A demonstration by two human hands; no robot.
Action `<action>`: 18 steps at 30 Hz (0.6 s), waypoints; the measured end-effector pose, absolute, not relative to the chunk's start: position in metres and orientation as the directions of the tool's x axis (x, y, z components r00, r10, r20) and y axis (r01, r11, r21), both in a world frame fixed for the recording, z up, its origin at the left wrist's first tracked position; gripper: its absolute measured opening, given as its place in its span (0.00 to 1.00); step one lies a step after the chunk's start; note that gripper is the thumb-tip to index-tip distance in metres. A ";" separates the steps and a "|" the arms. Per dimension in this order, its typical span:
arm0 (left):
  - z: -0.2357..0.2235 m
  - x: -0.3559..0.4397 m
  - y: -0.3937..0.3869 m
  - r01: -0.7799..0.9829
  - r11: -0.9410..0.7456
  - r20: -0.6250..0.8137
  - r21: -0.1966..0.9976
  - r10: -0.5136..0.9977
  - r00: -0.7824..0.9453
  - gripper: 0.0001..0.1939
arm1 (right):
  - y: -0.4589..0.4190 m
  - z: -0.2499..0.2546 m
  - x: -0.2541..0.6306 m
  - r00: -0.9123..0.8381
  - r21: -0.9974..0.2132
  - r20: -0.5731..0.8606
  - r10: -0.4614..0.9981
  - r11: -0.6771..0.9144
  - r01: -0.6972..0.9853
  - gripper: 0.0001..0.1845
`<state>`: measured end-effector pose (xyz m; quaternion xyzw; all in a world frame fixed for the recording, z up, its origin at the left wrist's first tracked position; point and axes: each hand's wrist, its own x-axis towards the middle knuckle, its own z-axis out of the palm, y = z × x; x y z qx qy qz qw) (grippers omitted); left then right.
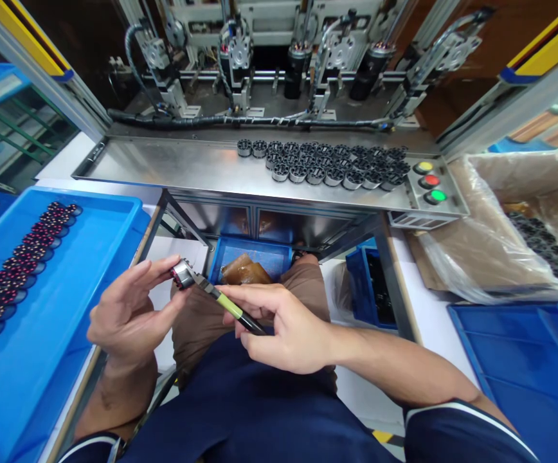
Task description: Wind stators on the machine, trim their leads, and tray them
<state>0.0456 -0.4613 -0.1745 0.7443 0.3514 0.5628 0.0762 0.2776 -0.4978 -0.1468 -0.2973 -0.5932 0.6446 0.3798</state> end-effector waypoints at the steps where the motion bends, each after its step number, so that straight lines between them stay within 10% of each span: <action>1: -0.174 0.046 -0.461 0.445 -0.737 0.783 0.508 0.611 0.119 0.43 | -0.498 -0.146 0.277 -0.533 -0.991 0.068 0.844 -0.004 -0.132 0.35; 12: -0.176 0.046 -0.462 0.478 -0.730 0.769 0.488 0.619 0.159 0.38 | -0.494 -0.143 0.275 -0.371 -0.956 0.174 0.912 0.246 0.158 0.29; 18: -0.168 0.044 -0.457 0.568 -0.796 0.867 0.209 0.420 0.268 0.34 | -0.495 -0.144 0.279 -0.251 -0.983 0.075 0.965 0.114 0.144 0.27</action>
